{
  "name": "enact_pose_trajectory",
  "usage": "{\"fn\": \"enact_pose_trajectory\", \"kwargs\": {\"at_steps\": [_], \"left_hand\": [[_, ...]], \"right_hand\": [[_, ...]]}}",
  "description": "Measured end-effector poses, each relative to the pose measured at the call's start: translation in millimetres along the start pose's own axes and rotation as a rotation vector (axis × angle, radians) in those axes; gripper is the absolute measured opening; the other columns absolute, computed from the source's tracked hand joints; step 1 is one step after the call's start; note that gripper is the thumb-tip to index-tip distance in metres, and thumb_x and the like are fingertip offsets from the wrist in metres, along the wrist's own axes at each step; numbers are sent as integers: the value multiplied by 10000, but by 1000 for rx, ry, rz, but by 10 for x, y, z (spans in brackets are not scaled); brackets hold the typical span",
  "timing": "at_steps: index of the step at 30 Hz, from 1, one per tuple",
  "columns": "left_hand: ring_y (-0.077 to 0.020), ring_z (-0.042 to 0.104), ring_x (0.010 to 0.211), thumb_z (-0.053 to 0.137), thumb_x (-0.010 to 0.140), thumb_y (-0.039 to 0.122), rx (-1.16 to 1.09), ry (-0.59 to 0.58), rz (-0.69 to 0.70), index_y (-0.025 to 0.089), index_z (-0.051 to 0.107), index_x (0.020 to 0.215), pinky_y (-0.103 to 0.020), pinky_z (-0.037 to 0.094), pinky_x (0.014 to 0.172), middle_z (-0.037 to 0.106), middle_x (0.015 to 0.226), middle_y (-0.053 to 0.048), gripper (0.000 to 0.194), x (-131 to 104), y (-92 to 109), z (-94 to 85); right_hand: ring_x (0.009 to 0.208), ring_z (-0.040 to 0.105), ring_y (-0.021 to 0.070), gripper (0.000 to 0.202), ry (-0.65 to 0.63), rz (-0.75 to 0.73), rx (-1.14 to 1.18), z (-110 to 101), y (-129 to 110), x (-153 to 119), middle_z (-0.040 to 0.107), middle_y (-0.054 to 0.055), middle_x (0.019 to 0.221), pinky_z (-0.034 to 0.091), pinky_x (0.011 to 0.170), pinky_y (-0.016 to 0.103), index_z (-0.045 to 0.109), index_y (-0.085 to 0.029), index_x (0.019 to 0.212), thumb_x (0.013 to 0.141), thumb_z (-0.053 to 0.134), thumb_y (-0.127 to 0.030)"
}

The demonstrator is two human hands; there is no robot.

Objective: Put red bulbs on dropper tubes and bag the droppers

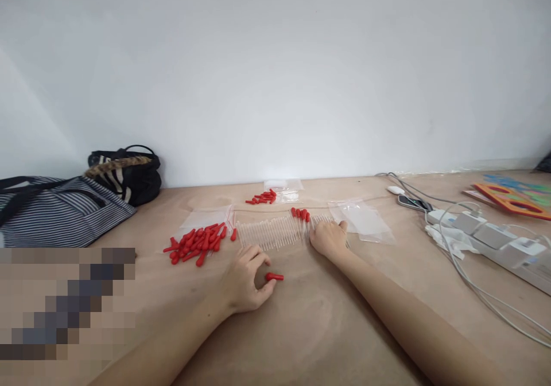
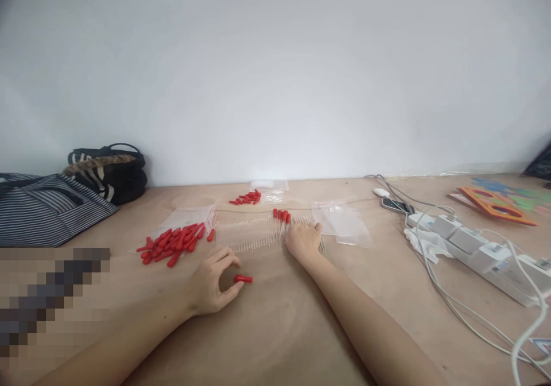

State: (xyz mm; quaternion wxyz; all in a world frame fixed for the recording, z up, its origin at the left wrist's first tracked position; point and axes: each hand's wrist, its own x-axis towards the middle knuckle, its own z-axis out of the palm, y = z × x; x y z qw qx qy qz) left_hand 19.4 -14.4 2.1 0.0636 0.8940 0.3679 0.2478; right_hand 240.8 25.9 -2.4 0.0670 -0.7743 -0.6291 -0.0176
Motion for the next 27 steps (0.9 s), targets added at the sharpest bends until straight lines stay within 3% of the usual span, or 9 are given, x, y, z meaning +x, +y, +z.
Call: {"fn": "enact_pose_trajectory", "kwargs": {"at_steps": [3,6,11,15,18,21,27], "left_hand": [[-195,527,794,571,679,265,-127,-62,-62,195,541,869,-316,436,708,536,861,-45,205,13,29,27],[-174,535,764,545,723,247,-205,-134,-57,197,561,791,-301,431,706,549,818,-31,86,27,30,38],[-159,526,709,513,761,248,-254,-114,-104,178,546,701,-293,426,670,557,748,-27,98,41,5,56],[-145,521,668,481,789,252,-271,-95,-145,174,546,724,-270,420,618,557,736,-23,121,35,-24,68],[-141,526,662,490,784,240,-275,-82,-163,178,548,734,-265,418,616,567,730,-13,98,34,-34,68],[-145,532,670,506,770,232,-266,-87,-156,179,551,729,-271,421,628,572,730,-12,82,39,-29,56],[-157,541,717,517,764,228,-264,-120,-146,184,607,775,-285,428,665,586,778,-33,101,46,-28,55]], "right_hand": [[816,579,258,291,-13,-2,-3,12,-29,10,652,161,832,230,785,398,644,-119,747,800,372,-206],[803,581,252,266,-11,3,-9,12,-15,-11,651,157,818,231,783,387,633,-118,756,793,374,-166],[840,554,257,251,58,-15,6,-59,131,-138,638,146,819,231,769,372,598,-112,780,814,363,-194],[770,533,177,224,171,-365,186,-106,274,-353,623,56,764,239,736,315,569,-164,773,836,378,-263],[748,511,152,182,169,-608,243,-86,341,-509,610,25,726,229,736,308,558,-181,748,831,416,-257],[745,502,146,161,129,-683,262,-40,378,-579,609,18,710,223,743,315,566,-184,737,826,453,-256],[757,500,141,150,73,-672,334,-13,396,-561,600,3,719,227,749,318,586,-198,754,818,497,-301]]}}
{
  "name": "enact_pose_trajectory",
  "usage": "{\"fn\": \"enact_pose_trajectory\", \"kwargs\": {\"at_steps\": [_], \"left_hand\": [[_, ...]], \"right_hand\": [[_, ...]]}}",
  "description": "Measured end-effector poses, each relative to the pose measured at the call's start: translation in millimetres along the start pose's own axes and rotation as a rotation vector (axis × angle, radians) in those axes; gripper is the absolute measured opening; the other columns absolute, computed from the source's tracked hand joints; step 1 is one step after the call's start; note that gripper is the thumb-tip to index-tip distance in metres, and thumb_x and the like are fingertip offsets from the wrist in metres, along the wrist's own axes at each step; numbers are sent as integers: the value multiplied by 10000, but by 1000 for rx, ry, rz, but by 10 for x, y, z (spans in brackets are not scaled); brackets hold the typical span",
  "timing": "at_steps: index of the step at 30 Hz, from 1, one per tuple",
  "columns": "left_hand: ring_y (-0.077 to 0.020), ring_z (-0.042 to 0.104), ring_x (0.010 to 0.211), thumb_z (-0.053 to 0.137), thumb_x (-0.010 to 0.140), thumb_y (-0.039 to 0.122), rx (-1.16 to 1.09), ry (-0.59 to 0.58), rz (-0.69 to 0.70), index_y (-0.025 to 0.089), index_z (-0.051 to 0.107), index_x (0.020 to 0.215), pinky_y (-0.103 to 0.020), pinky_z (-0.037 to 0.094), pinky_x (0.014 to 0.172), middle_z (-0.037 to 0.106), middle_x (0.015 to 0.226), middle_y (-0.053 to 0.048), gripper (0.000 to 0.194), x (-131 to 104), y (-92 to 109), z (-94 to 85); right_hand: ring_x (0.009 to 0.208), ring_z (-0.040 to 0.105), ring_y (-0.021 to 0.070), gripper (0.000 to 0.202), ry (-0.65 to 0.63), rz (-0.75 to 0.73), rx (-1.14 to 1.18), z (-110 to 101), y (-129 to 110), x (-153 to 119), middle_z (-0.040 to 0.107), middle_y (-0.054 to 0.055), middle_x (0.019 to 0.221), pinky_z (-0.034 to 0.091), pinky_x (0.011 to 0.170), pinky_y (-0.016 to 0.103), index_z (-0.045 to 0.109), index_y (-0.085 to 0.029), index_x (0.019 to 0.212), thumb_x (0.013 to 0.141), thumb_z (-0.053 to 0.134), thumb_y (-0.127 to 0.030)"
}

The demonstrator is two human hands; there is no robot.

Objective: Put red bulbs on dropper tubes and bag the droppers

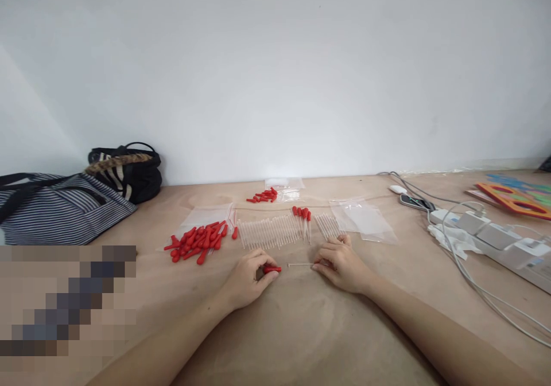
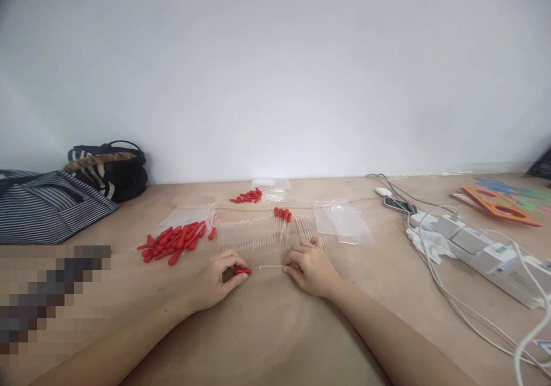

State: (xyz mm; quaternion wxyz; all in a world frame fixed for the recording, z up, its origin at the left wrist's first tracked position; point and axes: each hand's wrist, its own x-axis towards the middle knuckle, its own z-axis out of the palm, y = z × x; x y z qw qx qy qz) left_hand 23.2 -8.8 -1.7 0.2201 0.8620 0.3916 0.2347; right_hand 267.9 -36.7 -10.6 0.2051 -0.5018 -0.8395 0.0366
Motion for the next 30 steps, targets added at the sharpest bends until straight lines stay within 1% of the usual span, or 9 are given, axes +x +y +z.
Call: {"fn": "enact_pose_trajectory", "kwargs": {"at_steps": [4,6,8,11,14,18,21,26,30], "left_hand": [[-155,533,713,496,780,221,-6,27,14,187,601,744,-283,425,667,577,760,-26,116,14,6,47],[-158,531,729,488,781,209,-10,50,24,184,582,735,-286,424,679,573,765,-24,108,19,20,69],[-160,533,733,482,781,207,-11,68,14,185,567,736,-286,424,681,576,768,-21,99,24,35,84],[-157,540,701,474,789,229,-21,71,-40,189,554,758,-276,424,647,594,757,-11,95,29,42,94],[-146,550,651,462,805,259,-77,69,-99,191,543,809,-262,428,604,607,735,2,106,34,21,100],[-149,585,714,495,793,255,-173,96,-132,195,537,887,-261,450,645,636,797,-2,119,36,-23,111],[-152,593,718,510,788,252,-191,98,-150,197,545,923,-268,458,651,648,816,-5,150,37,-39,116],[-156,605,735,527,780,250,-207,112,-138,197,559,916,-275,464,668,663,829,-1,149,41,-32,109],[-158,609,738,526,781,264,-257,125,-125,193,569,896,-269,469,664,665,819,0,142,42,-33,110]], "right_hand": [[830,501,162,186,54,60,53,15,-42,26,586,19,831,243,738,310,588,-225,870,775,554,-381],[842,500,165,196,68,96,56,53,-66,46,577,19,856,247,728,305,590,-232,869,764,566,-395],[838,499,161,163,71,123,49,107,-84,67,570,14,851,246,718,299,598,-235,825,770,560,-384],[826,495,156,118,93,159,40,182,-108,88,566,9,828,241,717,300,600,-226,748,784,548,-326],[838,489,169,100,141,182,44,220,-145,88,578,17,847,240,746,323,579,-208,739,795,527,-272],[828,501,166,126,207,188,109,217,-219,74,613,16,810,211,829,372,540,-196,776,839,433,-213],[809,515,159,124,206,196,128,210,-275,75,625,1,772,184,865,389,530,-199,762,838,433,-206],[811,521,164,101,180,183,163,213,-328,86,637,-6,764,173,868,395,534,-203,742,811,465,-177],[797,513,163,153,201,111,187,219,-343,79,650,4,766,177,853,389,585,-219,783,833,443,-194]]}}
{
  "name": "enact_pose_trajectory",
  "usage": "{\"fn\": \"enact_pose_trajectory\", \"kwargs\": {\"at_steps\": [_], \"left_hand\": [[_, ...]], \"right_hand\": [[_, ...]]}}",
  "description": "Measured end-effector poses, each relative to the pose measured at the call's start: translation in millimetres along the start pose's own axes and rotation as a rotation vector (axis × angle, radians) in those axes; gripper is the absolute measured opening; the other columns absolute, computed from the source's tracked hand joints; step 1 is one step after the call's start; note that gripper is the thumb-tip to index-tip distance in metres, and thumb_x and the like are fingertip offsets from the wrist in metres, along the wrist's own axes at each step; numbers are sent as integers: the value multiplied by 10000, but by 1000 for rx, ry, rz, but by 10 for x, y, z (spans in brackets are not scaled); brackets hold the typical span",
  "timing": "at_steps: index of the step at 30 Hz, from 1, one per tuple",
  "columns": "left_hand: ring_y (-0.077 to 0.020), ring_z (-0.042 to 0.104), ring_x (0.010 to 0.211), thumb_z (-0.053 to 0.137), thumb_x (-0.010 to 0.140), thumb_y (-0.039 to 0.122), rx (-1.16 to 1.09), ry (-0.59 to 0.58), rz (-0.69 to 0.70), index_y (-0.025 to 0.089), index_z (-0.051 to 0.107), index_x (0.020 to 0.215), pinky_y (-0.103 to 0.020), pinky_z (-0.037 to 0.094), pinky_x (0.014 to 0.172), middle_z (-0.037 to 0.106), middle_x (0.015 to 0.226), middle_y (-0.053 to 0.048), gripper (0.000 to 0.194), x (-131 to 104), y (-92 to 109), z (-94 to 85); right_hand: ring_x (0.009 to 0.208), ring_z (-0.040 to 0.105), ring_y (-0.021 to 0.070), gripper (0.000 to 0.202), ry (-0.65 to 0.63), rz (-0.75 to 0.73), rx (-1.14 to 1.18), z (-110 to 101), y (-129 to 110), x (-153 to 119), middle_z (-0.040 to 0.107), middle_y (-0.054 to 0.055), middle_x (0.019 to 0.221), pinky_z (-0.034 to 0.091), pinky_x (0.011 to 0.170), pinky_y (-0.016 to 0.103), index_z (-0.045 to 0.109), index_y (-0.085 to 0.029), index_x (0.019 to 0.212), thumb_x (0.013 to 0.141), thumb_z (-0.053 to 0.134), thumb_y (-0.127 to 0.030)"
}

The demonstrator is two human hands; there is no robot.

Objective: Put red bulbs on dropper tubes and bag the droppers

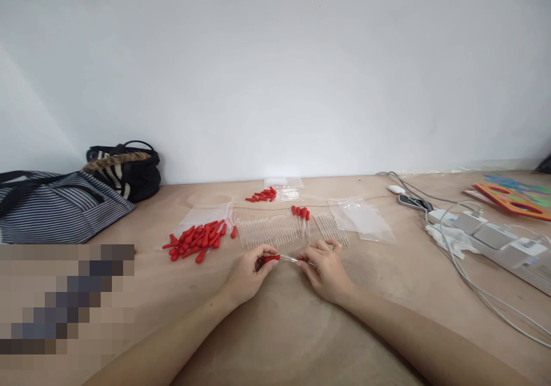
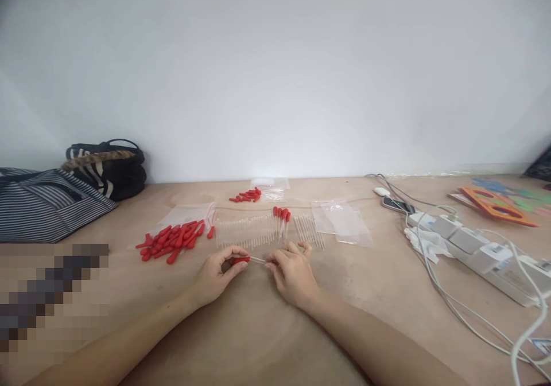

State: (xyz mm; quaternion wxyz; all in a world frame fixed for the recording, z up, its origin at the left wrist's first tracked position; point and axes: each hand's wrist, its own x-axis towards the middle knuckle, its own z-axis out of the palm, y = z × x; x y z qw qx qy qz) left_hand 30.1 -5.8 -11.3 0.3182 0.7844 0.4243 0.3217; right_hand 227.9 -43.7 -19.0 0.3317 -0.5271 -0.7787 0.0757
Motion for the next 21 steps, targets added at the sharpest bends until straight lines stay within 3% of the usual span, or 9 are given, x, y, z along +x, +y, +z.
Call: {"fn": "enact_pose_trajectory", "kwargs": {"at_steps": [9,21], "left_hand": [[-162,599,719,562,766,288,-127,21,5,168,630,845,-262,470,660,671,786,-31,159,-7,-134,73],[-167,602,729,605,728,283,-183,4,3,159,658,815,-272,468,682,684,789,-37,160,-16,-178,99]], "right_hand": [[723,479,132,176,107,-159,-6,39,10,-44,610,-16,641,189,808,362,637,-234,822,833,464,-203],[698,425,131,193,126,-355,-81,30,25,-48,570,1,614,205,750,348,631,-204,813,815,442,-167]]}}
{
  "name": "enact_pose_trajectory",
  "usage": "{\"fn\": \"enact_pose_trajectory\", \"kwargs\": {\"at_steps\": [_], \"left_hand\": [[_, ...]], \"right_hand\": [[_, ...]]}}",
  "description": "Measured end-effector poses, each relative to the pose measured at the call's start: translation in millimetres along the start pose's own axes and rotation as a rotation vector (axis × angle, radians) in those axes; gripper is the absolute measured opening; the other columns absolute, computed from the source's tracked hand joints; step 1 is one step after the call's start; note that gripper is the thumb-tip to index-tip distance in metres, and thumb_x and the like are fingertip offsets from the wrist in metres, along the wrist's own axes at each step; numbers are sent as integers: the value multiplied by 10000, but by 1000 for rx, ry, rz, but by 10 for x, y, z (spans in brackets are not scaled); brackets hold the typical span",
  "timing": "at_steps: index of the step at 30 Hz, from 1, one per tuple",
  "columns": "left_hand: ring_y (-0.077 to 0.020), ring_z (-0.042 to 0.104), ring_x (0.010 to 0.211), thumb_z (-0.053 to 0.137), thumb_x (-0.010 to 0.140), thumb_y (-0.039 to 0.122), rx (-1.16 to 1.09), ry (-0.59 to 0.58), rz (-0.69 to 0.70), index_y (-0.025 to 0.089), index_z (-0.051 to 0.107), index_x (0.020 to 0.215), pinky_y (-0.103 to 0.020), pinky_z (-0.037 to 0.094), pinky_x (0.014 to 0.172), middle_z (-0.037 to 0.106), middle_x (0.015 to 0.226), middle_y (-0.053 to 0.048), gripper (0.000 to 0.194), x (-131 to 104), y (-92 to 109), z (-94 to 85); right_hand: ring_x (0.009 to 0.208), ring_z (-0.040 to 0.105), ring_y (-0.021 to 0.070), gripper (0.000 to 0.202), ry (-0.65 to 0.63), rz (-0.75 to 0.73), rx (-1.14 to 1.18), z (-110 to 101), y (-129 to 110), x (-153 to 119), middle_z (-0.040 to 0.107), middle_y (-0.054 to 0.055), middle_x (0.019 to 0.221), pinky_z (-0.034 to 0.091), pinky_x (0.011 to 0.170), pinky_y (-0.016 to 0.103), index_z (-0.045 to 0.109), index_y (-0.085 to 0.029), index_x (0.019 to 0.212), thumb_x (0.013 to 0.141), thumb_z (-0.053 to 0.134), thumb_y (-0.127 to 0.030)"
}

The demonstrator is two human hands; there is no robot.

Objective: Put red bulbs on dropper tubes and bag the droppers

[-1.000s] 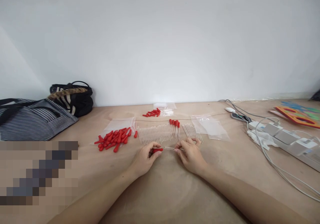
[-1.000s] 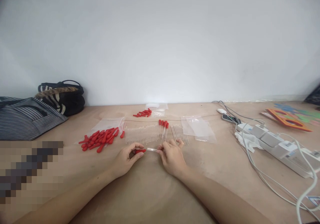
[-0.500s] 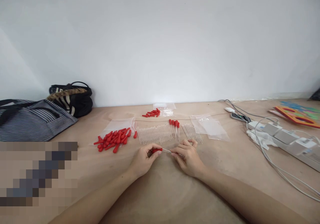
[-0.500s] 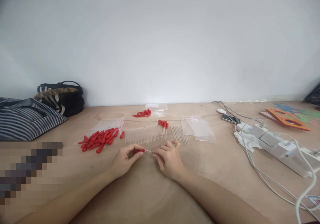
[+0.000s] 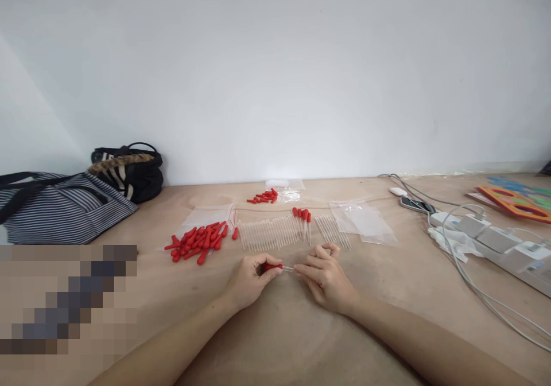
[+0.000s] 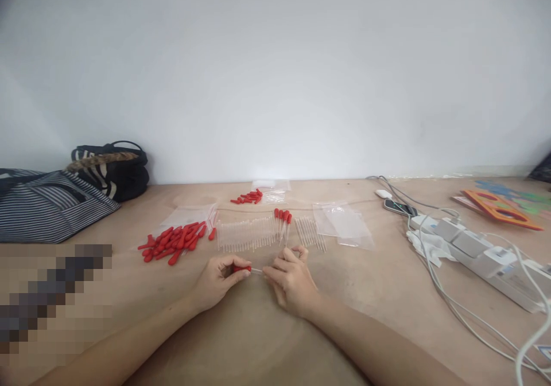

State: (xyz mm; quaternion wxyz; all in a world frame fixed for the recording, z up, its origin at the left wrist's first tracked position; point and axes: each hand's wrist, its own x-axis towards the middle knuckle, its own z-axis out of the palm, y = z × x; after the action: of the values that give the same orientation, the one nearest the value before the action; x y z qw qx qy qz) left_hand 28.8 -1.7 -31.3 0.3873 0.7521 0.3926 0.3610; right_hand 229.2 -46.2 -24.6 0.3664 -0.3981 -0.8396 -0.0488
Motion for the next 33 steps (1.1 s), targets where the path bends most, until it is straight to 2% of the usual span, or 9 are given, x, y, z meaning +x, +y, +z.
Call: {"fn": "enact_pose_trajectory", "kwargs": {"at_steps": [5,12,20,26,33], "left_hand": [[-158,590,682,608,714,286,-58,-17,-21,144,656,802,-263,465,643,675,748,-40,175,-10,31,14],[-145,570,632,606,708,287,-12,-33,-28,142,657,789,-250,453,598,654,700,-31,174,-34,54,33],[-137,555,620,602,713,287,14,-16,-8,143,647,777,-243,443,584,639,680,-24,163,-33,52,33],[-138,560,628,606,719,315,8,-11,-17,143,632,769,-244,451,600,641,687,-22,181,-1,76,-5],[-161,591,726,563,757,329,149,-53,44,192,636,873,-263,463,672,664,801,-17,193,-19,117,-44]], "right_hand": [[701,425,136,179,59,-21,13,5,14,3,583,-2,625,197,756,362,616,-200,817,802,445,-150],[705,428,141,201,60,-63,0,-7,11,52,578,-1,614,198,742,364,616,-193,773,776,433,-108],[718,439,145,195,35,-34,10,69,55,65,605,0,640,194,772,375,638,-223,831,802,458,-152],[748,461,136,150,-29,7,-82,-23,112,126,624,-13,664,148,835,383,651,-256,818,823,501,-259],[773,474,130,155,-65,-13,-185,-87,118,121,598,-28,634,114,853,387,640,-250,772,807,496,-207]]}}
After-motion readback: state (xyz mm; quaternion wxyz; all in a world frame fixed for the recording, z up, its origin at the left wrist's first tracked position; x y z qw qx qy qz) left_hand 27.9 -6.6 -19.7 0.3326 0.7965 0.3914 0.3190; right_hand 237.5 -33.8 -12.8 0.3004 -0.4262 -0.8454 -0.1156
